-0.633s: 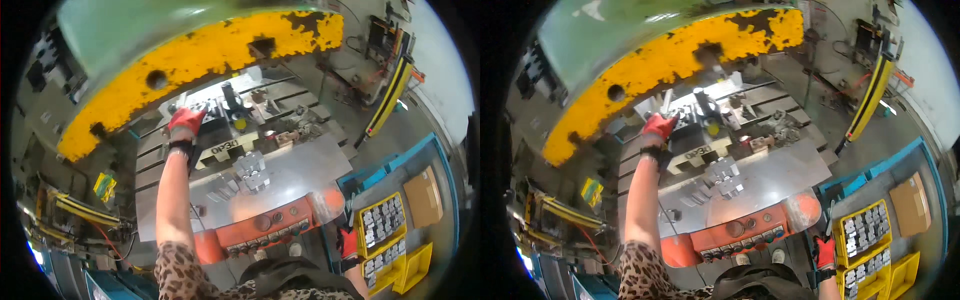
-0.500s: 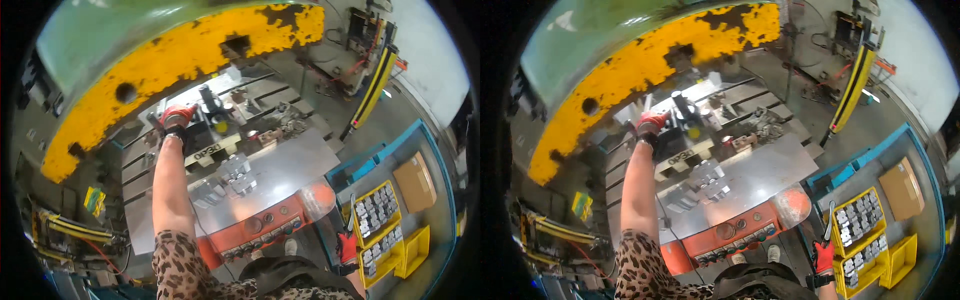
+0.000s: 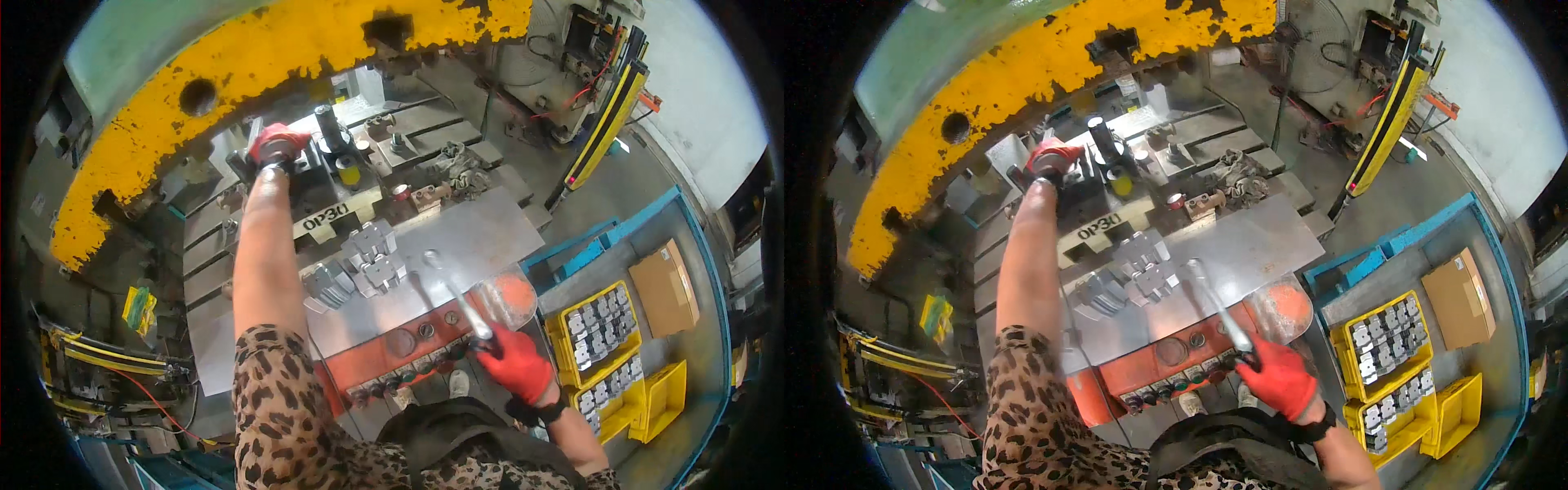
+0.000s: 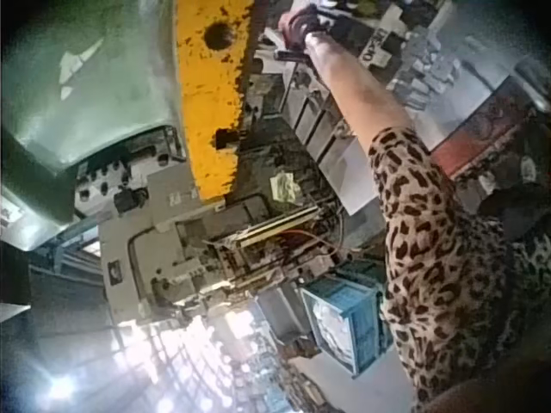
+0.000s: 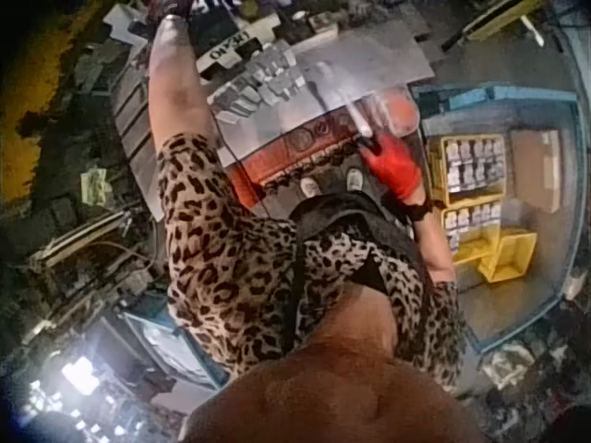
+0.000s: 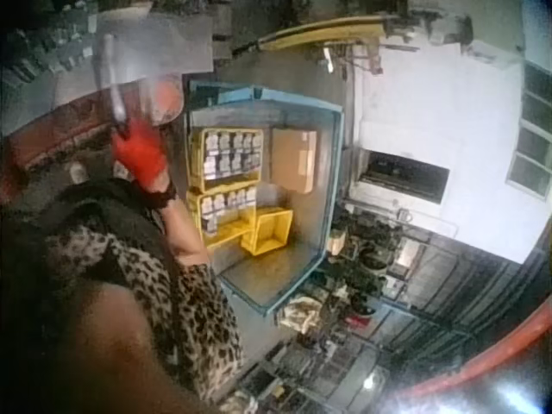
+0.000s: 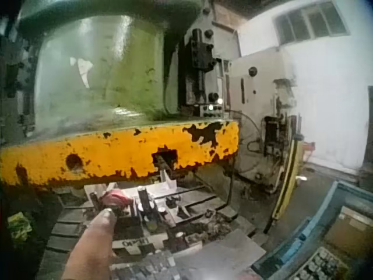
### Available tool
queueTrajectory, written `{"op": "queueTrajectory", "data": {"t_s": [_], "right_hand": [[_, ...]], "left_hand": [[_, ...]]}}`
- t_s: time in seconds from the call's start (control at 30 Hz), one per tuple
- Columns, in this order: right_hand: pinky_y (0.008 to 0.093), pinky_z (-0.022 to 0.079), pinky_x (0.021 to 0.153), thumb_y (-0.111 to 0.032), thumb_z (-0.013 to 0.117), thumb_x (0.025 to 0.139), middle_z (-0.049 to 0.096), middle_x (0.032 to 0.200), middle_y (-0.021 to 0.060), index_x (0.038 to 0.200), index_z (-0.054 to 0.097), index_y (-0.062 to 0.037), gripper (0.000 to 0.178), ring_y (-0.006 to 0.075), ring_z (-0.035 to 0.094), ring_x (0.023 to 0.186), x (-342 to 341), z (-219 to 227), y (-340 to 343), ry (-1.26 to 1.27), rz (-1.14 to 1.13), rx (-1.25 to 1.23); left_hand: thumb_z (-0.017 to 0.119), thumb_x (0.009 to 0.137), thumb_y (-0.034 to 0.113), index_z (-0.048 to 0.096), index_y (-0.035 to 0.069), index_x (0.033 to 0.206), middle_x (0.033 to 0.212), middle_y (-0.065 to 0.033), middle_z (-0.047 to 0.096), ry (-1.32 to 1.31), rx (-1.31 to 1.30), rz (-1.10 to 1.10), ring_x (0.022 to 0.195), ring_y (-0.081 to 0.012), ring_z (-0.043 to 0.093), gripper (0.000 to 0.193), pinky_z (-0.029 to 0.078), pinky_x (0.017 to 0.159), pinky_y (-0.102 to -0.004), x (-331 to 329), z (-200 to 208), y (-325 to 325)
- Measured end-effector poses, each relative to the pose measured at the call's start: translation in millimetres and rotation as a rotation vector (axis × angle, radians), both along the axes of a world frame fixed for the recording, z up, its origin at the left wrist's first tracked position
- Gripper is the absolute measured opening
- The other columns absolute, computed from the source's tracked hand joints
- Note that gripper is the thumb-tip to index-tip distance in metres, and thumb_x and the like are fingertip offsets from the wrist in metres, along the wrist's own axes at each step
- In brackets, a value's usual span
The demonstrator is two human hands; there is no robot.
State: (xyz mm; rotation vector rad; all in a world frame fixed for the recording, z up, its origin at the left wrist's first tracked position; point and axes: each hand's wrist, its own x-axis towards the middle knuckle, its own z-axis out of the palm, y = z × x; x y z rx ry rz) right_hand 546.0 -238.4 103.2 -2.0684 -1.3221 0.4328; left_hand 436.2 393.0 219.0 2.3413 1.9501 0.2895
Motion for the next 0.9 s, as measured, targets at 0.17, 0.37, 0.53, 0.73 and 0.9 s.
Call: {"op": "queueTrajectory", "data": {"t_s": [0.17, 0.37, 0.53, 0.73, 0.9], "right_hand": [[0.0580, 0.062, 0.087, -0.036, 0.078, 0.101, 0.081, 0.104, 0.0222, 0.135, 0.069, -0.0069, 0.045, 0.0464, 0.078, 0.100, -7.9, -8.9, 59.8, -0.026, 0.188, -0.001], [0.0589, 0.059, 0.093, -0.035, 0.076, 0.103, 0.079, 0.110, 0.0265, 0.133, 0.071, -0.0039, 0.043, 0.0502, 0.075, 0.106, 5.2, -46.3, 83.0, -0.055, 0.206, -0.086], [0.0537, 0.061, 0.088, -0.032, 0.078, 0.105, 0.081, 0.103, 0.0221, 0.141, 0.071, -0.0004, 0.049, 0.0435, 0.078, 0.094, 15.9, -30.4, 50.3, 0.232, 0.213, 0.056], [0.0387, 0.060, 0.077, -0.028, 0.079, 0.108, 0.079, 0.097, 0.0097, 0.130, 0.077, 0.0018, 0.037, 0.0199, 0.075, 0.083, 1.4, 10.4, 40.2, 0.665, 0.158, -0.063], [0.0358, 0.057, 0.072, -0.026, 0.077, 0.108, 0.074, 0.091, 0.0051, 0.113, 0.075, 0.0016, 0.028, 0.0147, 0.071, 0.079, -10.2, 37.2, 64.7, 0.750, 0.132, -0.098]], "left_hand": [[0.078, 0.087, 0.071, 0.086, 0.000, 0.115, 0.121, -0.0295, 0.083, -0.117, 0.151, -0.164, 0.117, -0.0459, 0.081, 0.077, 0.061, 0.100, -0.0525, -50.9, 29.3, -33.5], [0.085, 0.093, 0.065, 0.073, -0.004, 0.139, 0.117, -0.0273, 0.084, -0.170, 0.205, -0.283, 0.111, -0.0448, 0.081, 0.084, 0.063, 0.096, -0.0520, -160.0, -2.7, -139.4], [0.090, 0.091, 0.059, 0.070, 0.003, 0.136, 0.114, -0.0228, 0.084, -0.324, -0.023, -0.215, 0.111, -0.0433, 0.080, 0.075, 0.062, 0.096, -0.0528, -282.4, -66.8, -238.2], [0.088, 0.085, 0.073, 0.065, 0.008, 0.137, 0.119, -0.0209, 0.081, -0.016, -0.057, -0.022, 0.117, -0.0433, 0.078, 0.087, 0.061, 0.098, -0.0573, -347.2, -203.6, -275.9], [0.086, 0.085, 0.077, 0.067, 0.007, 0.133, 0.120, -0.0220, 0.081, 0.065, -0.026, 0.008, 0.118, -0.0447, 0.078, 0.086, 0.060, 0.098, -0.0608, -333.2, -238.3, -279.8]]}}
